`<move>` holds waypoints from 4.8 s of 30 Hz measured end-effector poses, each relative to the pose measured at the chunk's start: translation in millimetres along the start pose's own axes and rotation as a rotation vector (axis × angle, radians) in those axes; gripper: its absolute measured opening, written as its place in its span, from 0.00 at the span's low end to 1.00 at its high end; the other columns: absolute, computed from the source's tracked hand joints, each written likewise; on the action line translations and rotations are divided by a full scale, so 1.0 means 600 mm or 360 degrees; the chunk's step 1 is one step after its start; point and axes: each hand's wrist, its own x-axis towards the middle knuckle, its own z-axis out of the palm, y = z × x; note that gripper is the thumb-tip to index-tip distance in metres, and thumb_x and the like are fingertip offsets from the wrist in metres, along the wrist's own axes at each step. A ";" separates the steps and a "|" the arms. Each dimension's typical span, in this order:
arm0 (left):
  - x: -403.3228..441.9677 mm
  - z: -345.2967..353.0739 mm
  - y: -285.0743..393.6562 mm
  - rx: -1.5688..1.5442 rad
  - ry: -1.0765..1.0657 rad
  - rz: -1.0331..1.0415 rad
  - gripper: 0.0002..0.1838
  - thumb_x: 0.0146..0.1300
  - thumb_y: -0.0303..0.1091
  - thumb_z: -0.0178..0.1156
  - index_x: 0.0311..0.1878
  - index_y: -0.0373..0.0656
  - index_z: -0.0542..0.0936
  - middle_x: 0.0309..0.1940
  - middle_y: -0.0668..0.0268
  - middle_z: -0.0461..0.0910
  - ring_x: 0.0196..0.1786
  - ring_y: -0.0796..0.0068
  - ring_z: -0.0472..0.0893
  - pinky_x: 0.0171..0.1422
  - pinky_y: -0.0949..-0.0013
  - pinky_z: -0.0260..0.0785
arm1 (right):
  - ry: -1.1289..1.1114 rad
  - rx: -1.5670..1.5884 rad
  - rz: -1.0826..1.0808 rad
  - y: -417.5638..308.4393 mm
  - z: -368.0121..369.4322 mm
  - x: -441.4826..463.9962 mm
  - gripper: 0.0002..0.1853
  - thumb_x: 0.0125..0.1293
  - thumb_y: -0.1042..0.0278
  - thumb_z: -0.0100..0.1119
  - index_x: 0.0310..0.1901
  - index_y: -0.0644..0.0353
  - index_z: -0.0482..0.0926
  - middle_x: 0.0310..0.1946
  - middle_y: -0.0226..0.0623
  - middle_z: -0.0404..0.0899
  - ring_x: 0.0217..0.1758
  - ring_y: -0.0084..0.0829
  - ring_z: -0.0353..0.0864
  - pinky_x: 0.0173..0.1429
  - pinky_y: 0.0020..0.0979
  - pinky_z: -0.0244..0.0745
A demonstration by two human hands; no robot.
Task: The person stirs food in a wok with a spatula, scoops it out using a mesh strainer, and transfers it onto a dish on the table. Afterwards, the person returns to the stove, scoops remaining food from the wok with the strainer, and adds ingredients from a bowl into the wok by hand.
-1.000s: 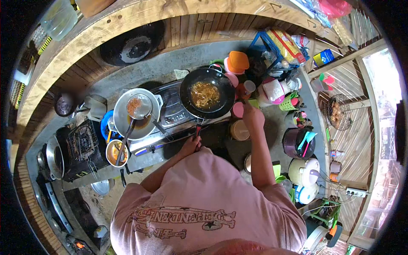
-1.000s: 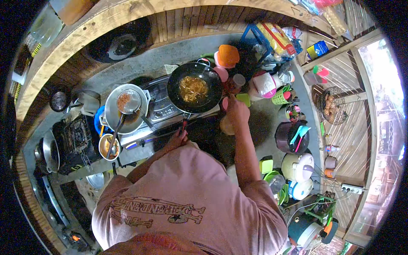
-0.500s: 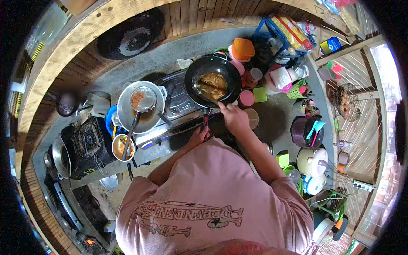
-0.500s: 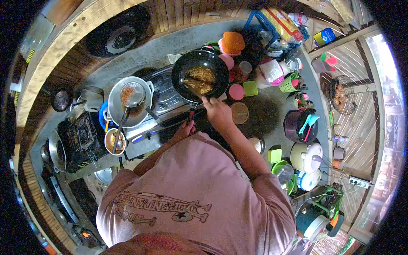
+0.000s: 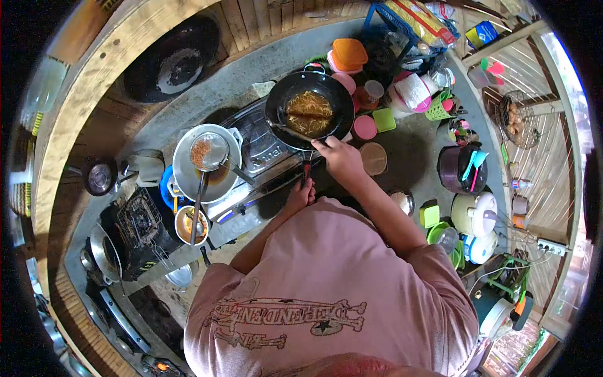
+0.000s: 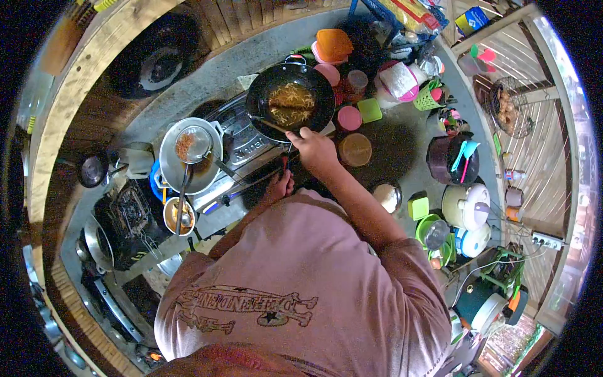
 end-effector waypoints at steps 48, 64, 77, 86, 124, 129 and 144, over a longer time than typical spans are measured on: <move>-0.023 -0.009 0.057 0.0956 0.0130 0.0312 0.22 0.75 0.55 0.51 0.46 0.41 0.74 0.21 0.71 0.70 0.21 0.79 0.68 0.25 0.71 0.60 | -0.0004 0.0637 0.0992 0.103 -0.037 -0.097 0.15 0.72 0.62 0.54 0.57 0.50 0.82 0.44 0.49 0.85 0.46 0.53 0.84 0.47 0.48 0.78; 0.014 -0.046 0.015 0.0430 -0.0085 0.0101 0.22 0.75 0.56 0.52 0.40 0.44 0.73 0.20 0.72 0.69 0.20 0.80 0.67 0.25 0.70 0.57 | -0.0349 -0.0385 0.0119 0.127 -0.018 -0.061 0.12 0.59 0.71 0.52 0.43 0.61 0.81 0.46 0.54 0.81 0.44 0.54 0.83 0.51 0.51 0.79; -0.013 -0.048 0.019 0.0178 -0.0044 0.0124 0.19 0.75 0.53 0.52 0.34 0.48 0.71 0.22 0.74 0.70 0.22 0.81 0.68 0.25 0.72 0.58 | -0.0440 -0.0237 0.0432 0.147 -0.007 -0.079 0.16 0.69 0.60 0.52 0.52 0.60 0.79 0.47 0.50 0.81 0.51 0.51 0.83 0.52 0.49 0.79; -0.062 -0.023 0.088 0.1127 0.0630 0.0301 0.25 0.69 0.57 0.57 0.39 0.39 0.75 0.25 0.60 0.78 0.29 0.66 0.77 0.36 0.59 0.69 | -0.0594 -0.0100 0.0320 0.143 -0.112 -0.055 0.18 0.65 0.74 0.48 0.57 0.62 0.74 0.44 0.52 0.81 0.48 0.54 0.82 0.49 0.50 0.79; -0.066 0.046 0.074 0.0719 0.0959 0.0222 0.24 0.74 0.58 0.52 0.31 0.46 0.72 0.17 0.75 0.66 0.18 0.83 0.63 0.22 0.72 0.54 | -0.0661 -0.0185 -0.0249 0.310 -0.098 0.142 0.13 0.69 0.62 0.55 0.51 0.47 0.85 0.37 0.42 0.86 0.41 0.44 0.87 0.44 0.47 0.79; -0.057 0.033 0.060 0.0658 0.0935 0.0199 0.24 0.74 0.58 0.52 0.31 0.47 0.72 0.16 0.76 0.66 0.16 0.84 0.63 0.20 0.73 0.53 | -0.0473 -0.0269 -0.0061 0.321 -0.148 0.150 0.15 0.68 0.66 0.53 0.53 0.51 0.83 0.41 0.42 0.85 0.41 0.44 0.87 0.41 0.46 0.81; -0.047 0.015 0.052 0.0734 0.0922 0.0089 0.24 0.75 0.57 0.52 0.33 0.44 0.74 0.16 0.75 0.65 0.18 0.83 0.64 0.23 0.72 0.55 | -0.0711 0.0321 0.0120 0.288 -0.009 0.122 0.15 0.71 0.63 0.51 0.51 0.58 0.83 0.39 0.54 0.84 0.44 0.55 0.84 0.50 0.52 0.78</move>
